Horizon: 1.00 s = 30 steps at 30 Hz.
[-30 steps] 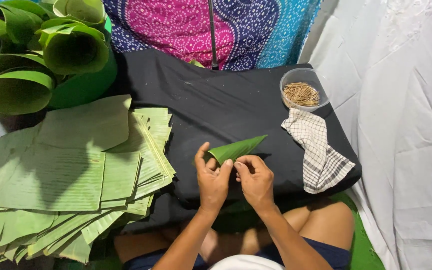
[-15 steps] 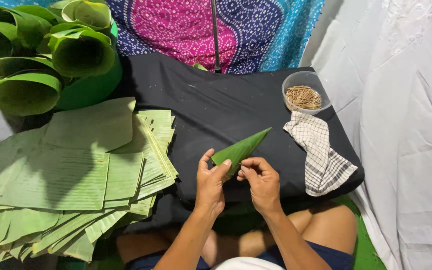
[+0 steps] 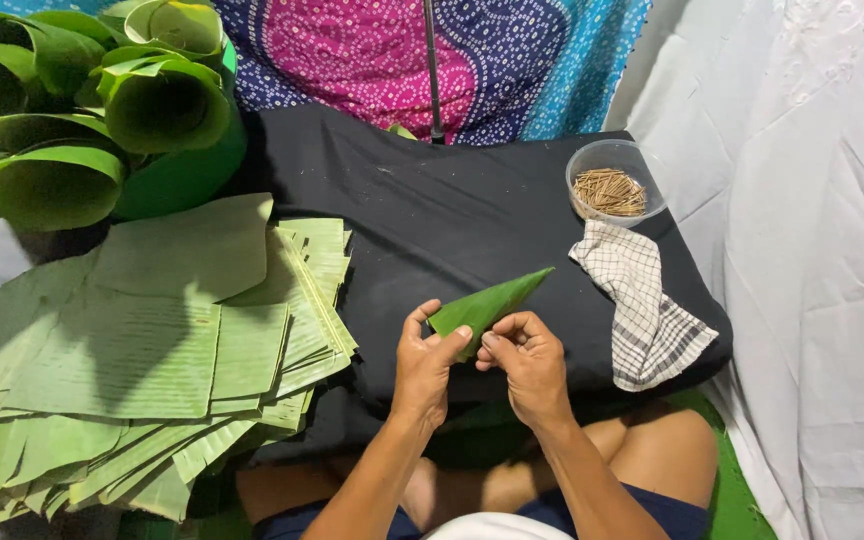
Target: Folding banana leaves into cone shapes and securing them with wooden pins.
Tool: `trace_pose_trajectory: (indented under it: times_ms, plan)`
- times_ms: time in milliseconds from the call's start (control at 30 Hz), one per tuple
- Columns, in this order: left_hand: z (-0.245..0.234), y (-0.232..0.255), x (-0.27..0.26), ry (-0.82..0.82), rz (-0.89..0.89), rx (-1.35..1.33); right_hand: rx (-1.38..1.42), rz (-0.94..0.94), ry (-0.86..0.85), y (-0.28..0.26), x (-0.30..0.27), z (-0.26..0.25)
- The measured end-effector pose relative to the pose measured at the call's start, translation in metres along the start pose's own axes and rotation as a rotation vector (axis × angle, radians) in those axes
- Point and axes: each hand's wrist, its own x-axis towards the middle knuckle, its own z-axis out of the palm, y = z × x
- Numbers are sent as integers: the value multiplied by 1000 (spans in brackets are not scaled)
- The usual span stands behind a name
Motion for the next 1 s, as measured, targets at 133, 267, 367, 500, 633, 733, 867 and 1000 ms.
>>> trace_pose_trajectory:
  times_ms: [133, 267, 367, 500, 633, 733, 867, 1000]
  plan:
    - [1, 0, -4, 19, 1, 31, 8, 40, 22, -5, -1, 4]
    - [1, 3, -5, -25, 186, 125, -91, 34, 66, -10, -1, 5]
    - [-4, 22, -3, -50, 310, 254, -382, -152, 137, -34, -4, 14]
    - [-6, 65, -12, -63, 404, 748, -855, -449, 152, -62, 1, 21]
    - [-3, 107, -27, -148, 499, 938, -872, -405, 35, -63, 1, 27]
    - [-14, 122, -27, -268, 813, 1266, -956, -461, 35, -58, 0, 36]
    - [-14, 134, -37, -398, 979, 1530, -752, -241, -72, -27, 12, 26]
    - [-15, 134, -44, -215, 1405, 1492, -298, 26, -251, -2, 26, 30]
